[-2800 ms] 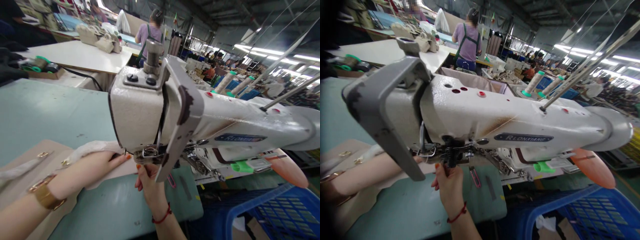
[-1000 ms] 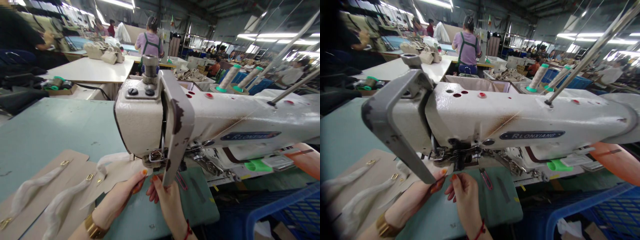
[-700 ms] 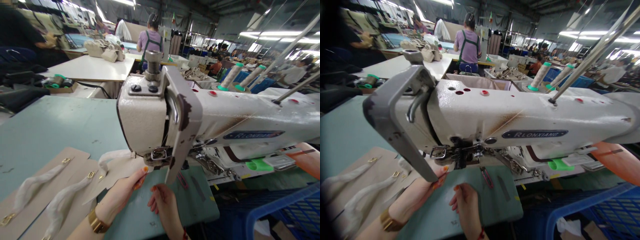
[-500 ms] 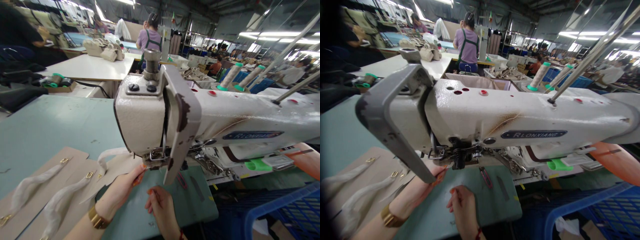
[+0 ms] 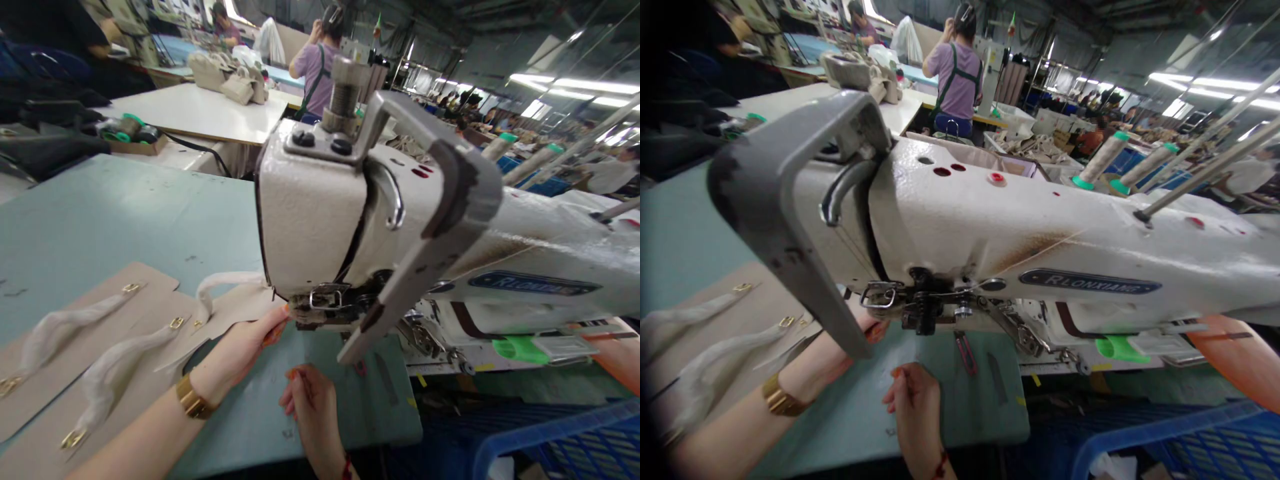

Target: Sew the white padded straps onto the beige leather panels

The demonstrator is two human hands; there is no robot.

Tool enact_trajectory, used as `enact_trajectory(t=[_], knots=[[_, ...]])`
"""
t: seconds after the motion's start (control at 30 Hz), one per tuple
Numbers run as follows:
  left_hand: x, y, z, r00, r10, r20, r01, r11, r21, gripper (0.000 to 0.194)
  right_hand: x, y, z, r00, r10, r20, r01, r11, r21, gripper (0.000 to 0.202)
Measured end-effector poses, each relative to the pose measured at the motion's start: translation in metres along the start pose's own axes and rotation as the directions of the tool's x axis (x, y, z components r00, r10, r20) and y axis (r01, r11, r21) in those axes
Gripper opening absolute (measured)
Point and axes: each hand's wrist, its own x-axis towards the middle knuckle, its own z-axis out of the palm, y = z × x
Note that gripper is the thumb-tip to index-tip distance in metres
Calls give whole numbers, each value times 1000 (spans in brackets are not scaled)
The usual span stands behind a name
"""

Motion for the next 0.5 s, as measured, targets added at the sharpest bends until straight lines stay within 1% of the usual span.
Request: enact_trajectory(t=[0.1, 0.17, 0.23, 0.37, 0.43, 0.5], knots=[[1, -4, 2, 999, 38, 24, -38, 999, -12, 41, 0, 3, -2, 1000, -15, 16, 15, 1000, -13, 31], [0, -7, 4, 999, 53, -8, -53, 998, -42, 39, 0, 4, -4, 999, -23, 29, 23, 999, -23, 31], [-1, -8, 8, 997, 52, -48, -57, 992, -114, 38, -1, 4, -5, 999, -23, 36, 24, 1000, -20, 32], [-7, -7, 19, 996, 34, -87, -57, 957, -285, 31, -3, 2, -7, 998, -36, 51, 36, 999, 2, 34], [-10, -7, 27, 991, 21, -136, -66, 937, -342, 25, -3, 1, -9, 997, -43, 66, 43, 999, 3, 34], [-13, -9, 36, 974, 0, -227, -88, 922, -377, 21, -3, 1, -10, 995, -56, 80, 56, 998, 3, 34]])
